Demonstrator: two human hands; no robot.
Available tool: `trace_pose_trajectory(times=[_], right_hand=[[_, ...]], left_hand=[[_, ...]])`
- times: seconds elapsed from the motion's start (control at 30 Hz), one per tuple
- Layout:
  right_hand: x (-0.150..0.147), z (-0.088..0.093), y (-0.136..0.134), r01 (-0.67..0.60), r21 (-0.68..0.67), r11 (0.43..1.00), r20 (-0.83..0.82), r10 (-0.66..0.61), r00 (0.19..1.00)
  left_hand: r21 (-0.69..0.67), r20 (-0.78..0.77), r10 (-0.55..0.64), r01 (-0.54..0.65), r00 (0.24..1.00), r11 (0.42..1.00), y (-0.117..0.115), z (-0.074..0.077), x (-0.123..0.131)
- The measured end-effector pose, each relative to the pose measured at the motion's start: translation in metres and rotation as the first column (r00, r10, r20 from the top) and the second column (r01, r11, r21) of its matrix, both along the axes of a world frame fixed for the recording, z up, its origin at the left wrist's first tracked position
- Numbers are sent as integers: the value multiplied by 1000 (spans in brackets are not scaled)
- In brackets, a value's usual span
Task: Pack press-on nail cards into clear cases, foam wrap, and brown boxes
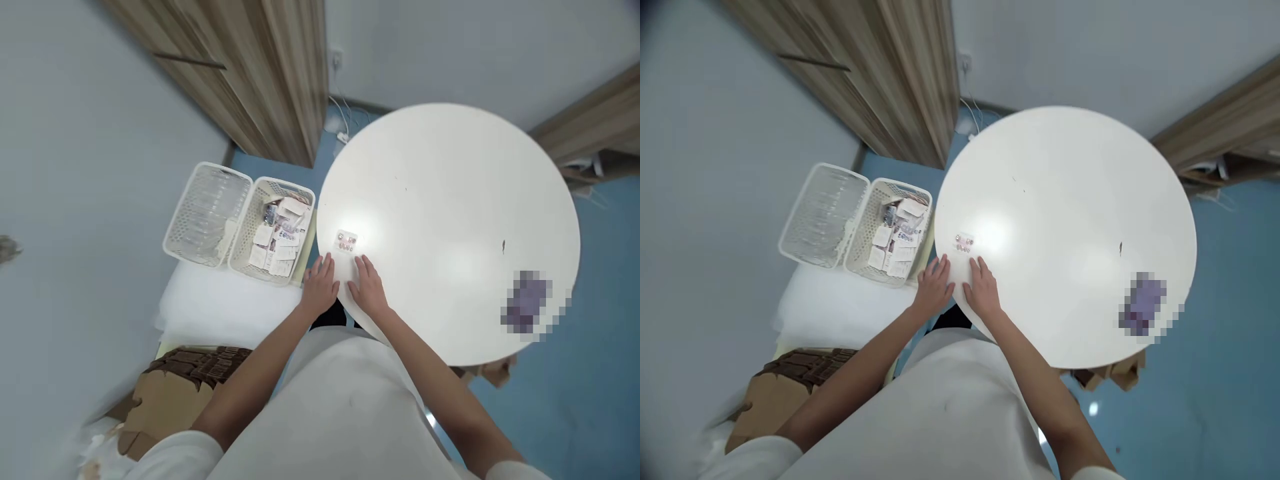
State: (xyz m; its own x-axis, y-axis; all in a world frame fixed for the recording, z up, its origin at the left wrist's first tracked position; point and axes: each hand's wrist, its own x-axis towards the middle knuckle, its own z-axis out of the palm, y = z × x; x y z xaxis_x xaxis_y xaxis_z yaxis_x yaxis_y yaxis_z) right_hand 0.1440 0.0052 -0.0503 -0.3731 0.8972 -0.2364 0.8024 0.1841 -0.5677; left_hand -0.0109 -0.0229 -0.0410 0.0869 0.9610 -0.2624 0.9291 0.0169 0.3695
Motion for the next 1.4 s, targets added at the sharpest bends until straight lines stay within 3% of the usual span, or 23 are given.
trace_pose_trajectory(times=[0.2,0.33,0.53,0.77,0.93,1.17,1.23,1.4], right_hand=[[49,16,-40,-29,-54,998,-141,22,990],[69,21,-59,-42,-63,997,-187,29,982],[76,31,-62,-122,-70,990,-227,103,968],[75,34,-62,-242,64,968,-252,250,935],[53,32,-67,-396,10,918,-254,385,887],[-9,30,-90,-549,3,836,-235,534,812],[-26,32,-97,-607,46,793,-224,601,768],[-63,43,-104,-771,135,623,-71,782,619]], left_hand=[[35,207,27,-36,978,999,-41,19,22],[43,264,35,-48,964,998,-61,34,36],[30,284,87,-99,955,995,-94,53,42],[52,223,167,-183,960,982,-126,61,29],[109,182,233,-255,955,961,-148,68,1],[144,194,335,-365,922,920,-191,75,-51],[138,205,348,-379,915,915,-200,74,-65],[125,241,368,-404,898,906,-214,72,-90]])
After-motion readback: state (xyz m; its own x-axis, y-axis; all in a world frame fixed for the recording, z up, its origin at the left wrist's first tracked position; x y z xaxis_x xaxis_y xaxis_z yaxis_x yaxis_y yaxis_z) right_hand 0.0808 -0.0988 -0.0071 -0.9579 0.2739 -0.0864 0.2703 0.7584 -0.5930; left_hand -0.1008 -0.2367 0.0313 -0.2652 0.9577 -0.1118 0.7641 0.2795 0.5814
